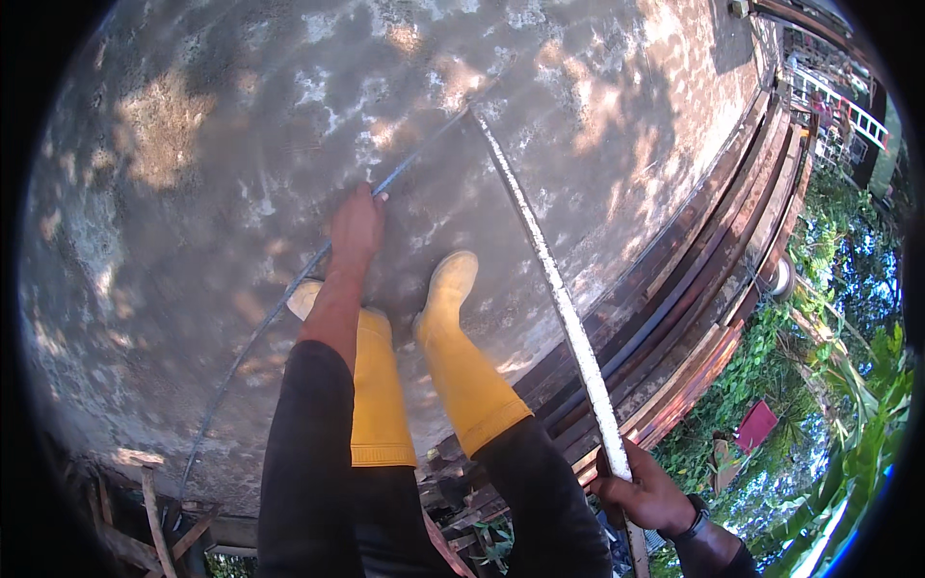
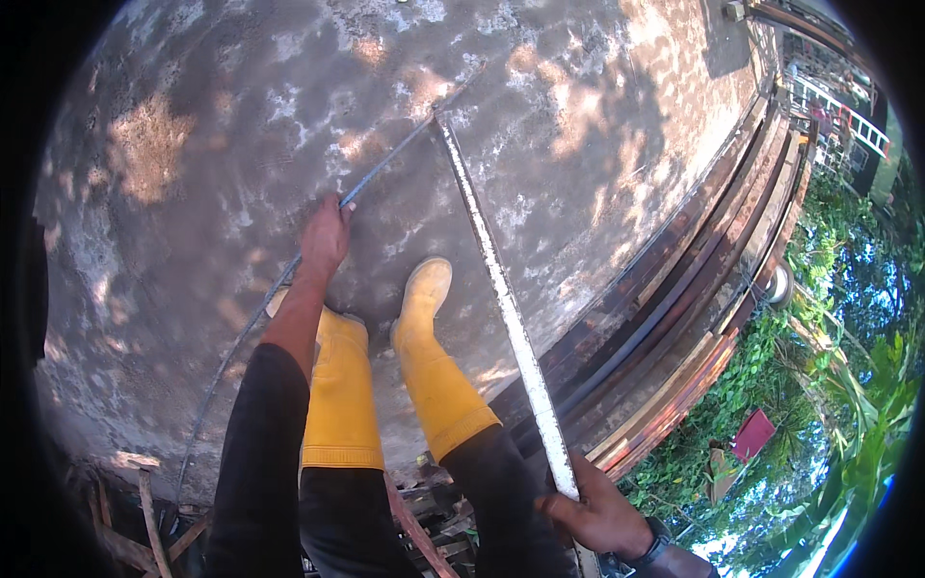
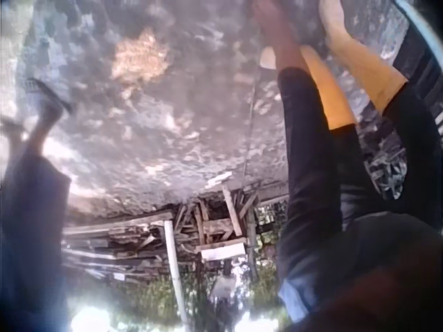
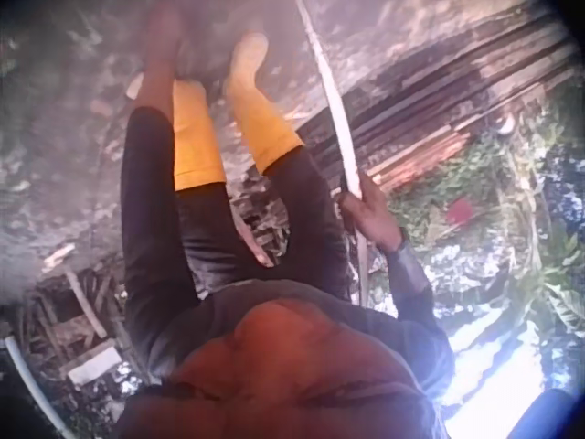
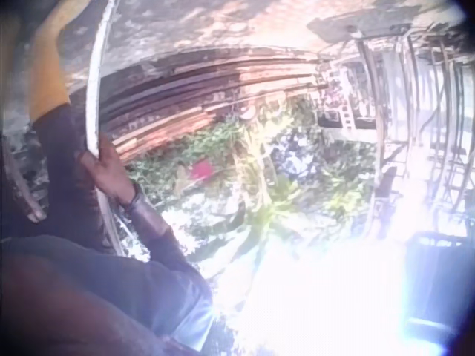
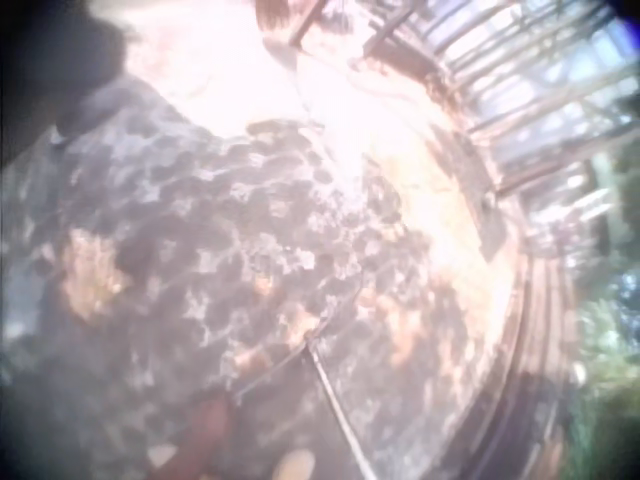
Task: The person straightens a long metal rod by hand and using a long metal bar with a slot, pressing the rod against the concrete floor to bend it into shape.
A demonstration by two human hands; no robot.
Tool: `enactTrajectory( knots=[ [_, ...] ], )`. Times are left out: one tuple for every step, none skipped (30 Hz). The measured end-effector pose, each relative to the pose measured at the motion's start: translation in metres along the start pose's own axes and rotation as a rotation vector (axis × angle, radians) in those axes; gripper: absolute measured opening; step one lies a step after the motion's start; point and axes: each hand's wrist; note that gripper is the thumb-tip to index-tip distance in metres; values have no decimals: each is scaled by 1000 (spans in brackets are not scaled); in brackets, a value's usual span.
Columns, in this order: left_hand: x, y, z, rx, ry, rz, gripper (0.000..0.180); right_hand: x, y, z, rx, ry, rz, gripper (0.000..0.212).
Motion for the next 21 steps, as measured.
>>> enactTrajectory(
  knots=[
    [-2,-1,-9,17,-25,-9,30,-1,1,1,-9,-13,-25,37],
    [-1,-3,-7,4,-10,-16,30,0,1,4,61,-16,-59,43],
    [0,-3,-3,-10,4,-23,30,-2,4,3,61,-38,-47,43],
    [1,-3,-7,-22,9,-34,30,-2,7,0,51,-62,-38,43],
    [1,-5,-14,1,21,-9,30,0,9,-5,40,-87,-28,44],
    [0,-8,-23,23,33,16,30,5,8,-14,45,-38,-75,46],
    [-1,-9,-28,29,43,37,30,6,6,-18,90,28,-163,46],
    [0,-12,-33,14,50,19,30,3,3,-21,106,71,-165,48],
    [2,-16,-38,0,55,0,31,-2,2,-23,120,113,-168,50],
    [3,-21,-47,-7,58,-18,31,-11,2,-18,95,-10,-134,52],
    [0,-24,-51,-1,42,-8,31,-12,-3,-11,76,-32,-134,52],
    [-5,-28,-54,6,26,2,32,-11,-8,-4,56,-53,-136,53],
    [-4,-30,-53,9,23,13,32,-7,-13,1,47,-71,-131,53],
    [-3,-32,-54,16,49,16,33,3,-19,6,57,-51,-145,53],
    [-1,-34,-56,25,76,18,33,4,-23,6,76,-33,-168,53],
    [-4,-29,-52,16,97,10,33,8,-28,9,87,-22,-174,53],
    [-7,-27,-51,4,96,3,34,12,-32,12,98,-12,-179,53],
    [-9,-25,-51,-8,95,-3,34,20,-35,14,93,-99,-161,51],
    [-6,-28,-52,-12,104,3,35,27,-35,16,135,-54,-174,49],
    [-3,-26,-52,-9,103,6,35,37,-35,20,178,-9,-185,48],
    [-1,-22,-50,-6,102,8,35,46,-34,26,224,52,-207,45]
  ],
)
Point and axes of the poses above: each hand's wrist, its own y-axis away from the middle knuckle, its own z-axis out of the palm, x = y × z, and after that the axes turned 15 degrees about y, right-handed
